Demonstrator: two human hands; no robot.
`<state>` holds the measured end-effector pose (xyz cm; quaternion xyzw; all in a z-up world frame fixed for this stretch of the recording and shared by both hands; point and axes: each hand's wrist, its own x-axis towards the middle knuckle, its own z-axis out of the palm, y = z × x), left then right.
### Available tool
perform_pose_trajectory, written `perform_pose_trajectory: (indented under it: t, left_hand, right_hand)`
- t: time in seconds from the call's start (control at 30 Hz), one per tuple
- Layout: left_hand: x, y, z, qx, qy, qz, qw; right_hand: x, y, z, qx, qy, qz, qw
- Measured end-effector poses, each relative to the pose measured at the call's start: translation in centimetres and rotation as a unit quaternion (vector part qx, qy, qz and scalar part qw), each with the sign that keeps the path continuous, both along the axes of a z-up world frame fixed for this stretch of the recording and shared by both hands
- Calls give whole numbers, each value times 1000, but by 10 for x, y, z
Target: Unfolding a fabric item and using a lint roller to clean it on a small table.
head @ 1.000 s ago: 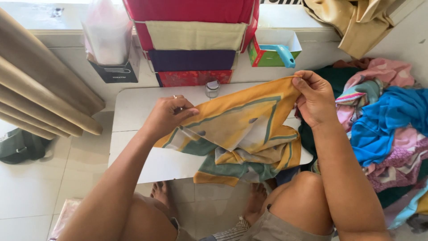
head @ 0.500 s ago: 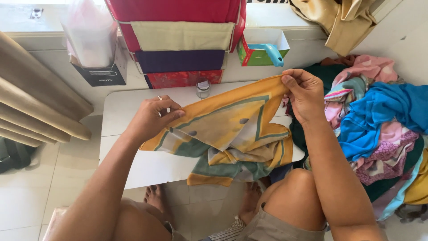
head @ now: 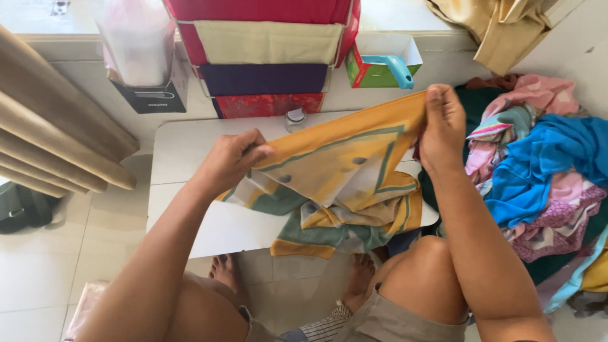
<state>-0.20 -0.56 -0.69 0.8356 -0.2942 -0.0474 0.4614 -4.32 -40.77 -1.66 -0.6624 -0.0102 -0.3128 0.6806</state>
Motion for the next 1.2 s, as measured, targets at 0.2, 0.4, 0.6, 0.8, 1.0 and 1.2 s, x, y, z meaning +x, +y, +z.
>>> perform_pose_trajectory:
  t: [0.2, 0.4, 0.6, 0.8, 1.0, 1.2]
  left_hand:
    - [-2, -7, 15, 225, 35, -7, 974]
    - [20, 47, 9, 327, 126, 46, 936]
    - [15, 98, 24, 105, 72, 246, 961]
    - [-13, -8, 29, 103, -95, -10, 990]
    - [-51, -83, 42, -120, 25, -105, 987]
    - [-42, -93, 22, -109, 77, 10, 991]
  right_hand:
    - [-15, -13, 24, -77, -105, -99, 987]
    - [-26, -101, 22, -57, -195, -179, 963]
    - [-31, -179, -19, 119, -40, -227, 966]
    - [-42, -4, 33, -159, 51, 92, 982]
    - [-50, 105, 44, -223, 79, 172, 956]
    - [-29, 124, 21, -105, 91, 183, 973]
